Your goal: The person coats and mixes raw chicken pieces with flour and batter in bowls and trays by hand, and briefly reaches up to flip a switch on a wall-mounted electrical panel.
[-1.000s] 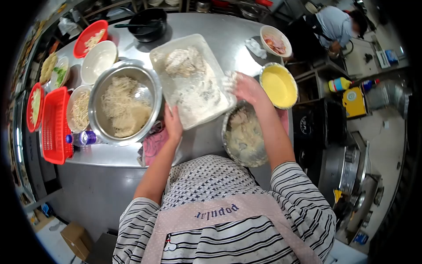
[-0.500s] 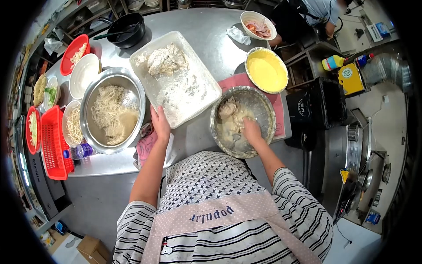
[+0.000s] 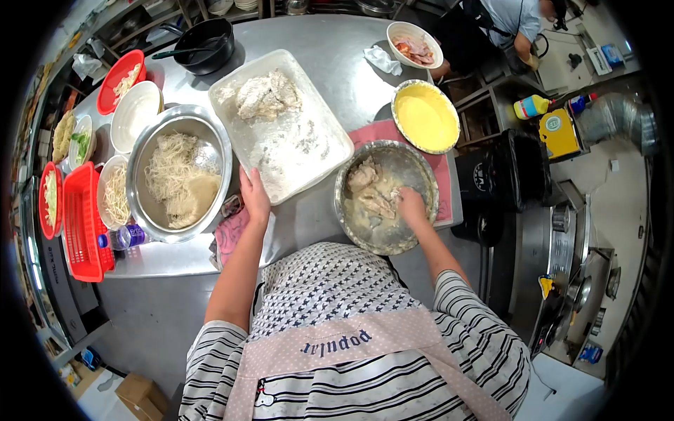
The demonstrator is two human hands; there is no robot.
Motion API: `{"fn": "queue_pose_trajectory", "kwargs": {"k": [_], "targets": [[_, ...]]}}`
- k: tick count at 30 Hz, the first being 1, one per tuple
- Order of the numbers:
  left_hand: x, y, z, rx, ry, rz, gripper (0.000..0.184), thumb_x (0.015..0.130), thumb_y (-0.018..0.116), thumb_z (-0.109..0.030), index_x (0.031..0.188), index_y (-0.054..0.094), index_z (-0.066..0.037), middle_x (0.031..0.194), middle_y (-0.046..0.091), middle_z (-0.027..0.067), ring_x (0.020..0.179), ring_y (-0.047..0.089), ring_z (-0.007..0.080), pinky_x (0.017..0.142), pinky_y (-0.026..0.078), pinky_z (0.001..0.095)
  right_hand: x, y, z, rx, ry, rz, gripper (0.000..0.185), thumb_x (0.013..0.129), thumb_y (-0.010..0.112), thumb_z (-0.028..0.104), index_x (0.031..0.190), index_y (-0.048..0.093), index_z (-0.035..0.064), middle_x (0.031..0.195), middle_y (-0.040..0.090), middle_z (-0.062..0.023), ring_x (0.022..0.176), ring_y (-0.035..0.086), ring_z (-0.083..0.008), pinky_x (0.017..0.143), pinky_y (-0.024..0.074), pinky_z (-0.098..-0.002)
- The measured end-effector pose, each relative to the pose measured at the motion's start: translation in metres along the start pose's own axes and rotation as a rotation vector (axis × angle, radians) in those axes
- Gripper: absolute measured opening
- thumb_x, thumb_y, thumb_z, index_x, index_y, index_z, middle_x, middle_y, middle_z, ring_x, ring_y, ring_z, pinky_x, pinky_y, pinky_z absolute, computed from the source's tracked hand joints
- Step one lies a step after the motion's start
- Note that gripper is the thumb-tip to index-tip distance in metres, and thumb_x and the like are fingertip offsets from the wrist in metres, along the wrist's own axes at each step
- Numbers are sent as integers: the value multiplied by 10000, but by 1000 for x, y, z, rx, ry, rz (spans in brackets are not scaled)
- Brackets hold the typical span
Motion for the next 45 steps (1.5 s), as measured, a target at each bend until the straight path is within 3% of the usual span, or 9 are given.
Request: {"fn": "queue_pose_trajectory", "kwargs": {"k": [8,16,20,24,28,31,33,38,45], "targets": [[0,-1,3,-1,-1,12,470,938,424,-234,1307,366,51,1254,481,198,1129,470,263,967,333,319,-3,16,20,-65,-155,90,295,734,639,183,975,611,15,897,624,-193,811,602,-342,718,467,-415],[-1,-1,-6,-19,25,20,461,941,426,-224,1305,368,52,1261,478,191,1144,462,261,974,329,316,3,46,-43,1387,305,129,274,900,448,154,1076,587,-5,1005,627,-73,884,593,-145,756,469,-283],[0,-1,3,19,-3,5,458,943,424,-223,1304,368,54,1261,478,193,1143,463,259,973,330,315,0,8,-5,1176,295,-59,242,888,468,139,1025,602,-9,955,639,-69,883,595,-142,755,475,-288],[1,1,4,-55,3,34,465,950,422,-240,1309,358,48,1250,474,168,1119,459,226,964,330,298,-6,45,28,156,-179,128,184,795,564,123,920,625,3,825,631,-192,765,608,-312,725,484,-348],[0,0,6,35,7,-32,452,941,429,-222,1298,375,51,1238,490,192,1111,477,253,959,337,309,-36,48,73,67,-289,100,194,775,577,132,919,630,15,808,596,-235,743,573,-370,719,481,-369],[-1,0,-8,-47,20,19,450,937,432,-218,1295,378,49,1235,492,190,1110,479,257,958,339,313,-41,56,64,242,-236,312,192,805,562,137,933,627,9,828,628,-183,780,604,-306,709,487,-353],[0,0,-5,-32,15,17,450,936,432,-217,1295,378,49,1233,494,191,1110,480,260,958,340,315,-39,63,37,1054,235,596,225,839,551,155,998,607,6,932,638,-121,829,613,-224,694,495,-327],[0,-1,0,25,-4,12,454,935,433,-220,1297,377,47,1231,495,195,1113,480,265,958,341,318,-13,28,-4,1474,446,424,281,896,494,165,1093,559,-24,1010,619,-73,888,596,-166,729,490,-325],[1,-1,3,17,-2,2,482,933,440,-235,1306,361,60,1257,479,203,1138,468,270,968,333,315,-5,2,-17,-65,121,60,413,751,636,212,1107,552,20,932,611,-244,906,598,-364,755,485,-419]]}}
Point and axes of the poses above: each hand's wrist, its own x-axis towards the middle knuckle, its own y-axis out of the palm, z = x × y, the point moved 4 cm from there along x, towards the middle knuckle
